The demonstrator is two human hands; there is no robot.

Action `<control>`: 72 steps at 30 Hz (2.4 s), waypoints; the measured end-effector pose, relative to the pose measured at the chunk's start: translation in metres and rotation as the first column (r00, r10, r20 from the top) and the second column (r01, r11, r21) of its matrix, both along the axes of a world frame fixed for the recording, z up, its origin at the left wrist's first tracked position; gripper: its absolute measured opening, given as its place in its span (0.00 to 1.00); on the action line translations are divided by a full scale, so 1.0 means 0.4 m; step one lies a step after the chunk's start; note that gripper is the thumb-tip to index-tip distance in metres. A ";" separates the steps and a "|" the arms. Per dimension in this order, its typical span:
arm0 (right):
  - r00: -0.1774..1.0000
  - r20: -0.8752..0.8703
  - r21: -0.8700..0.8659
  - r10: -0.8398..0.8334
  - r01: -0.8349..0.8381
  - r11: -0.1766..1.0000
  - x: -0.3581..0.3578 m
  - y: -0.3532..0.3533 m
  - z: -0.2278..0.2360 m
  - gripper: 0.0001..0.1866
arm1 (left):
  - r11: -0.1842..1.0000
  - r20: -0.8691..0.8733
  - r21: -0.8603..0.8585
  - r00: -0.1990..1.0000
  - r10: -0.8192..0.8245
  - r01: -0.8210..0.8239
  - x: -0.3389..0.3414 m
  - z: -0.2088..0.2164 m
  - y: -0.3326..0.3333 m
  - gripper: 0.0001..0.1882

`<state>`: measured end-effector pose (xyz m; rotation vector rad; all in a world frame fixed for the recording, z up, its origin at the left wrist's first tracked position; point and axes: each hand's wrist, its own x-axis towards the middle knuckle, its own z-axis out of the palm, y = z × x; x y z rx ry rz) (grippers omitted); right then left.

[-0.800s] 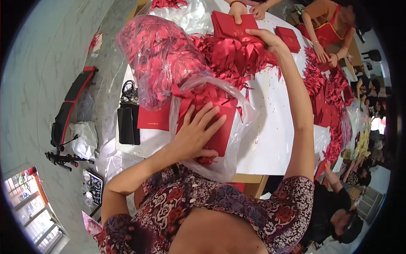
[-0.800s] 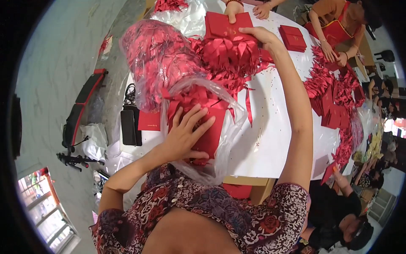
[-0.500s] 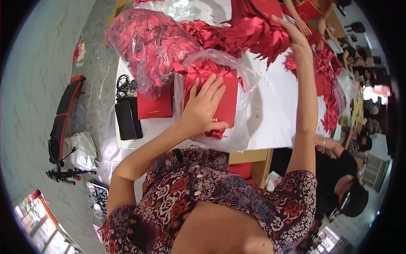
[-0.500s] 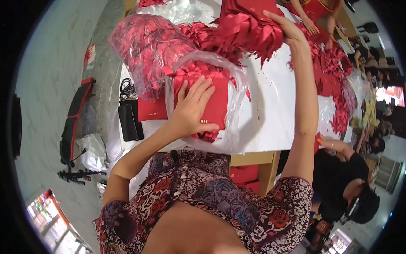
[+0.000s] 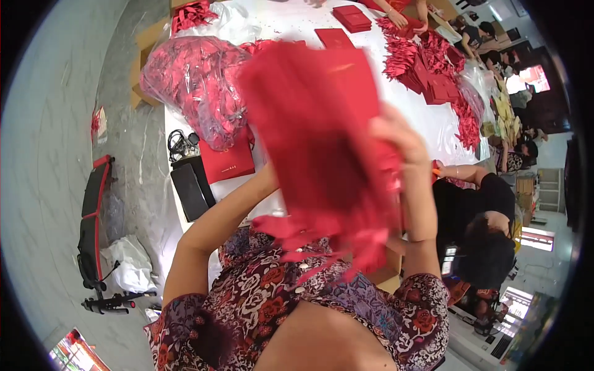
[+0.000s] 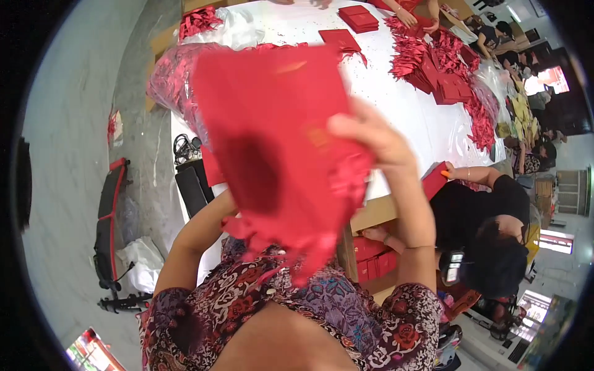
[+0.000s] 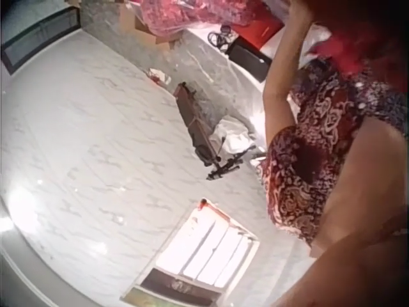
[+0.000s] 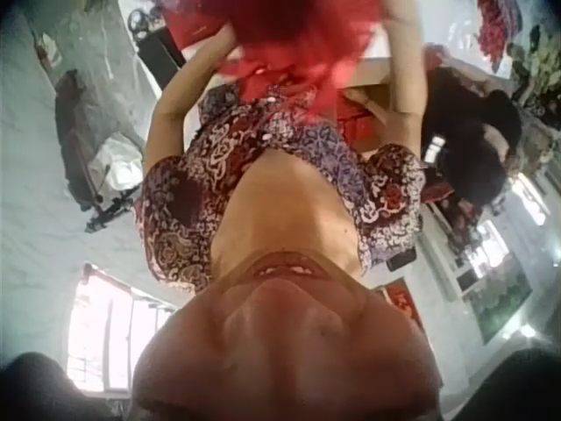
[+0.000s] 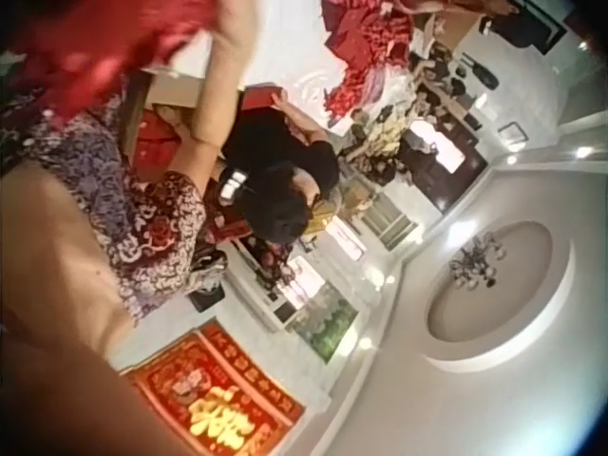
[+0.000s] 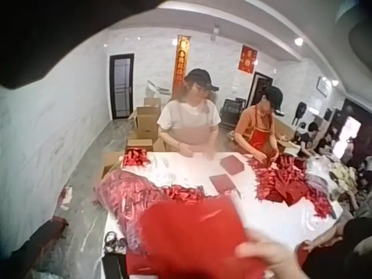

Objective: Packing and organizing red envelopes and boxes into bags.

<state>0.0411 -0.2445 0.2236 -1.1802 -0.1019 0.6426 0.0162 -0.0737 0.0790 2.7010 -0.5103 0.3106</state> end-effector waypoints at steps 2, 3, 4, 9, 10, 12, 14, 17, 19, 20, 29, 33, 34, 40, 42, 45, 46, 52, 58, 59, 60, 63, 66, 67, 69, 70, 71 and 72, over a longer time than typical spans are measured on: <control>0.974 0.035 -0.057 0.222 -0.219 0.974 0.011 0.025 -0.098 0.39 | 0.997 -0.032 -0.067 0.999 -0.032 0.030 -0.026 0.002 0.047 0.53; 0.975 0.031 -0.037 0.220 -0.219 0.975 0.007 0.041 -0.126 0.37 | 0.994 -0.054 -0.102 0.998 -0.041 0.036 -0.067 0.003 0.058 0.53; 0.976 0.026 -0.018 0.218 -0.218 0.976 0.003 0.049 -0.147 0.35 | 0.989 -0.075 -0.139 0.996 -0.052 0.041 -0.051 0.004 0.061 0.52; 0.992 -0.033 -0.017 0.121 -0.122 0.992 0.010 -0.061 -0.235 0.35 | 0.944 -0.197 -0.329 0.979 -0.056 -0.012 -0.053 0.008 0.058 0.50; 0.997 -0.057 -0.031 0.049 -0.051 0.998 0.006 -0.092 -0.250 0.35 | 0.929 -0.219 -0.370 0.973 -0.071 -0.016 -0.043 0.007 0.058 0.50; 0.998 -0.066 -0.019 0.022 -0.023 1.000 0.001 -0.128 -0.271 0.35 | 0.893 -0.261 -0.449 0.960 -0.103 -0.026 -0.037 0.003 0.048 0.49; 0.997 -0.076 -0.008 -0.009 0.008 1.000 0.002 -0.126 -0.273 0.35 | 0.851 -0.299 -0.524 0.944 -0.143 -0.037 -0.049 -0.005 0.054 0.49; 0.999 0.000 -0.021 -0.046 0.046 0.999 0.014 -0.081 -0.265 0.32 | 0.776 -0.346 -0.629 0.911 -0.223 -0.049 -0.076 -0.019 0.066 0.48; 0.999 0.030 -0.041 0.040 -0.039 0.998 0.053 -0.055 -0.266 0.31 | 0.724 -0.375 -0.687 0.883 -0.283 -0.060 -0.098 -0.025 0.090 0.47; 0.999 0.031 -0.041 0.038 -0.037 0.998 0.073 -0.050 -0.270 0.31 | 0.697 -0.385 -0.714 0.870 -0.308 -0.069 -0.104 -0.027 0.102 0.47; 0.996 -0.062 0.004 0.069 -0.069 0.998 0.121 -0.102 -0.350 0.29 | 0.405 -0.426 -0.886 0.743 -0.516 -0.227 -0.103 -0.055 0.139 0.43; 0.995 -0.050 -0.055 0.081 -0.084 0.995 0.123 -0.097 -0.330 0.30 | 0.266 -0.410 -0.912 0.679 -0.609 -0.312 -0.131 -0.062 0.193 0.42; 0.995 -0.052 -0.055 0.080 -0.083 0.995 0.124 -0.100 -0.337 0.30 | 0.267 -0.412 -0.911 0.677 -0.610 -0.314 -0.098 -0.063 0.179 0.42; 1.000 0.014 -0.151 0.020 -0.018 0.988 0.097 -0.059 -0.312 0.28 | 0.892 -0.067 -0.446 0.991 -0.117 0.075 -0.007 -0.124 0.139 0.47; 0.999 -0.004 -0.201 0.036 -0.036 0.979 0.099 -0.060 -0.309 0.30 | 0.867 -0.071 -0.493 0.990 -0.124 0.073 -0.005 -0.126 0.137 0.54; 0.999 0.013 -0.224 0.041 -0.037 0.974 0.103 -0.056 -0.308 0.32 | 0.839 -0.054 -0.538 0.989 -0.138 0.087 -0.002 -0.133 0.150 0.65; 0.999 0.012 -0.223 0.040 -0.036 0.974 0.106 -0.055 -0.308 0.32 | 0.836 -0.035 -0.538 0.988 -0.147 0.106 -0.003 -0.136 0.159 0.69; 0.995 0.012 -0.262 0.102 -0.095 0.960 0.111 -0.055 -0.312 0.43 | 0.841 -0.102 -0.521 0.968 -0.228 0.143 -0.010 -0.131 0.202 0.74; 0.996 0.027 -0.344 0.081 -0.067 0.936 0.115 -0.038 -0.331 0.50 | 0.821 -0.100 -0.559 0.974 -0.205 0.115 -0.021 -0.147 0.216 0.78; 0.996 0.021 -0.345 0.088 -0.075 0.936 0.118 -0.043 -0.336 0.51 | 0.833 -0.116 -0.544 0.973 -0.198 0.105 -0.025 -0.134 0.213 0.77; 0.995 0.015 -0.345 0.095 -0.084 0.935 0.119 -0.046 -0.338 0.52 | 0.833 -0.119 -0.542 0.970 -0.210 0.114 -0.031 -0.129 0.220 0.77; 0.997 0.017 -0.380 0.080 -0.068 0.923 0.116 -0.045 -0.331 0.44 | 0.833 -0.142 -0.534 0.957 -0.255 0.142 -0.059 -0.064 0.250 0.61; 0.998 0.026 -0.376 0.064 -0.050 0.925 0.113 -0.034 -0.325 0.43 | 0.858 0.058 -0.466 0.976 -0.211 0.214 -0.032 0.015 0.304 0.37; 0.998 0.028 -0.373 0.054 -0.040 0.927 0.113 -0.029 -0.321 0.43 | 0.837 0.030 -0.534 0.992 -0.122 0.119 -0.020 0.043 0.317 0.30; 0.996 0.032 -0.395 0.087 -0.067 0.916 0.116 -0.028 -0.322 0.43 | 0.802 -0.005 -0.596 0.999 -0.046 0.034 0.011 0.110 0.310 0.24; 0.997 0.033 -0.393 0.074 -0.055 0.918 0.116 -0.030 -0.326 0.43 | 0.769 0.007 -0.632 0.992 -0.122 0.099 0.029 0.151 0.288 0.21; 0.996 0.024 -0.387 0.091 -0.075 0.919 0.125 -0.030 -0.330 0.44 | 0.733 0.030 -0.661 0.983 -0.183 0.157 0.043 0.180 0.259 0.19; 0.995 0.009 -0.382 0.102 -0.091 0.920 0.125 -0.030 -0.337 0.44 | 0.780 -0.009 -0.589 0.963 -0.270 0.213 0.053 0.190 0.214 0.15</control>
